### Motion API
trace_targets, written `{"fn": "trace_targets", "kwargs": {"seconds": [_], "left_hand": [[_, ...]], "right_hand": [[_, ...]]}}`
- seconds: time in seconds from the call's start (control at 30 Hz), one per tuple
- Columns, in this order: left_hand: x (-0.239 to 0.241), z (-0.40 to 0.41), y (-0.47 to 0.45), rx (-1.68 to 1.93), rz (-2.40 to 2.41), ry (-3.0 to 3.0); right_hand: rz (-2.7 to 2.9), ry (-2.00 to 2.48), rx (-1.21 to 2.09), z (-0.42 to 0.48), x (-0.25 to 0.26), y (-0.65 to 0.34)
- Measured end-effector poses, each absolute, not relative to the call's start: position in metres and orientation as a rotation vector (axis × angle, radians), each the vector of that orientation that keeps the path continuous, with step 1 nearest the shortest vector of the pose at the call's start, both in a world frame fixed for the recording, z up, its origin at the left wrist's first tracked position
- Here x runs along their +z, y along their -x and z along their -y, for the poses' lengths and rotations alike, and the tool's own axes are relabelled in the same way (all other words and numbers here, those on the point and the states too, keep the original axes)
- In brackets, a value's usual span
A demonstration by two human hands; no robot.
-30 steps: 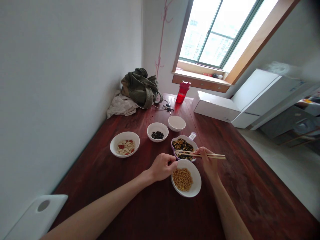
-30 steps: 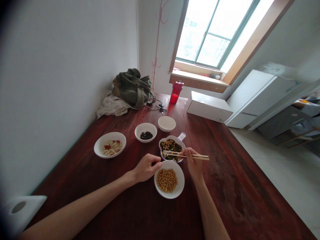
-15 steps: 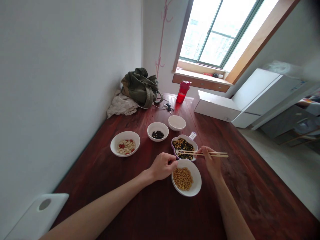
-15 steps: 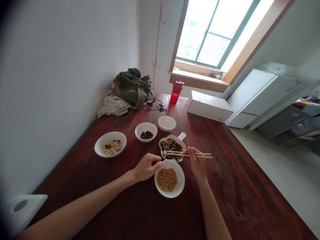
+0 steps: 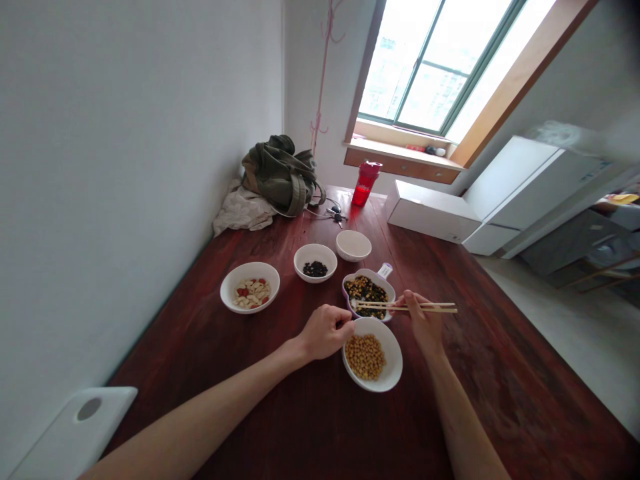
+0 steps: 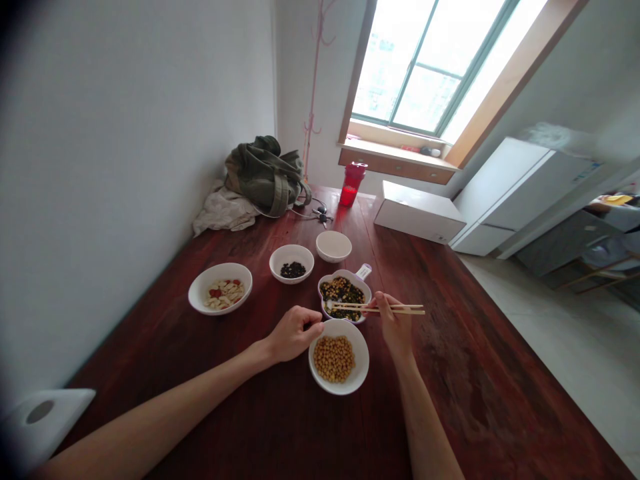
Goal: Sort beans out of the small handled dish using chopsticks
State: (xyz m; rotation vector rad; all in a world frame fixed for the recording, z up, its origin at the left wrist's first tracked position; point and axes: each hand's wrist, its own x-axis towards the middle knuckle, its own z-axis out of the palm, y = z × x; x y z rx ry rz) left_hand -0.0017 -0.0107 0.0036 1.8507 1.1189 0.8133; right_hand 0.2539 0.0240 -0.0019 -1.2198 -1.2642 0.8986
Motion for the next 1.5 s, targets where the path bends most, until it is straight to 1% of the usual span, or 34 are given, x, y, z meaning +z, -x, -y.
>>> {"fn": "trace_targets", "kwargs": {"seconds": [0.17, 0.33, 0.47, 0.57, 0.87, 1.03, 1.5], "left_hand": [[0.005, 0.011, 0.001, 0.821, -1.122, -1.833], [0.003, 0.01, 0.002, 0.827, -1.122, -1.829], [0.0, 0.009, 0.002, 0.826, -1.117, -1.848], [0.0, 0.009, 0.001, 0.811, -1.131, -1.838], [0.001, 0.009, 0.002, 0.801, -1.125, -1.855], [0.001, 0.009, 0.002, 0.799, -1.125, -1.856], [0.0, 0.009, 0.002, 0.791, -1.135, -1.858]], "right_hand": [[1.261, 1.209, 0.859, -0.024, -0.004, -0.25], [1.065, 1.108, 0.904, -0.028, -0.003, -0.257], [1.063, 0.99, 1.047, -0.027, 0.007, -0.268], [1.119, 0.981, 1.148, -0.025, 0.012, -0.271], [1.106, 1.082, 1.001, -0.028, 0.008, -0.264], [1.212, 1.171, 0.946, -0.027, 0.008, -0.264], [1.3, 1.177, 0.961, -0.028, -0.004, -0.262]]}}
